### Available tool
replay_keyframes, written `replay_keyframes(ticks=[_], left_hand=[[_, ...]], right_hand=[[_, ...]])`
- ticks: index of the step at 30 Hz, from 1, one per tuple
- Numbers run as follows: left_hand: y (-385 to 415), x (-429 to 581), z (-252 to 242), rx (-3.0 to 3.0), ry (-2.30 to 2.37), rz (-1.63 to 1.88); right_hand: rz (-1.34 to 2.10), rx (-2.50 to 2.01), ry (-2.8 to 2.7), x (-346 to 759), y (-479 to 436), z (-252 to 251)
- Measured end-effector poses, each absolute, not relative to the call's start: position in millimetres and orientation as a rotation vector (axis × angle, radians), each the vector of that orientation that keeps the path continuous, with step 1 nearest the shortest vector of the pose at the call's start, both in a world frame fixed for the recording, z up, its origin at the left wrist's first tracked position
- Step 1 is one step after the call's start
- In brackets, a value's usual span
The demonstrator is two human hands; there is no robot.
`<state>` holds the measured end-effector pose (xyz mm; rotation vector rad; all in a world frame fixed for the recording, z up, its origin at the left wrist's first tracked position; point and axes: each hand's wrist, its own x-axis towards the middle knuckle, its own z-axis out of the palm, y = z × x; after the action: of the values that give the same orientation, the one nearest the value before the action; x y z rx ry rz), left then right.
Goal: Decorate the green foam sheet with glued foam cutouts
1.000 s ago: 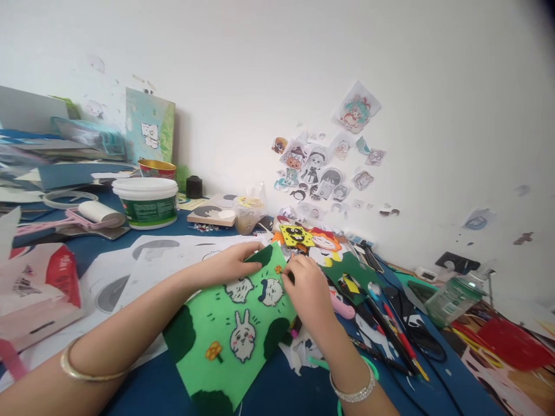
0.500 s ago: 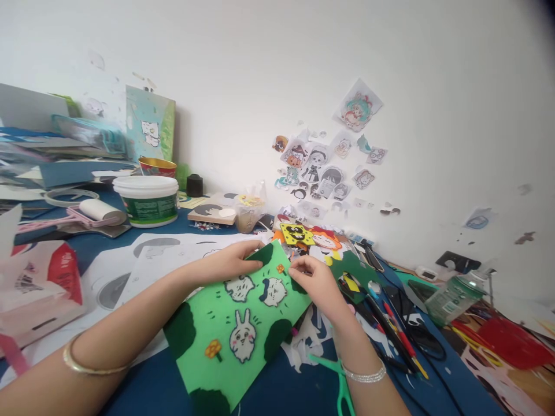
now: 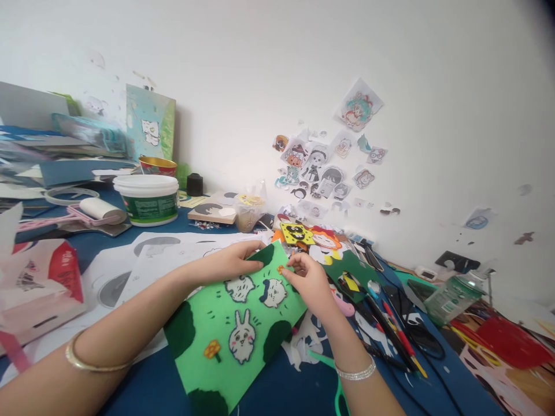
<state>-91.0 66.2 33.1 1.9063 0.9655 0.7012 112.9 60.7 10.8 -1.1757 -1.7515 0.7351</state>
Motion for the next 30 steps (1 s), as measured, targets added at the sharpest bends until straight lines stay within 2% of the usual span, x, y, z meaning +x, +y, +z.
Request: replay_keyframes(ticks=[8, 21, 30], left_hand=[[65.6, -90.8, 31.6, 1.815, 0.909, 0.701], [66.9, -89.8, 30.3, 1.901, 0.991, 0.703], [64.9, -89.5, 32.3, 1.854, 0.983, 0.709]], right_hand=[[0.853, -1.119, -1.721, 121.7, 61.3, 12.1], [0.585, -1.172, -1.840, 117.2, 59.8, 7.7], [0.668, -1.151, -1.848, 120.8, 57.6, 10.6]])
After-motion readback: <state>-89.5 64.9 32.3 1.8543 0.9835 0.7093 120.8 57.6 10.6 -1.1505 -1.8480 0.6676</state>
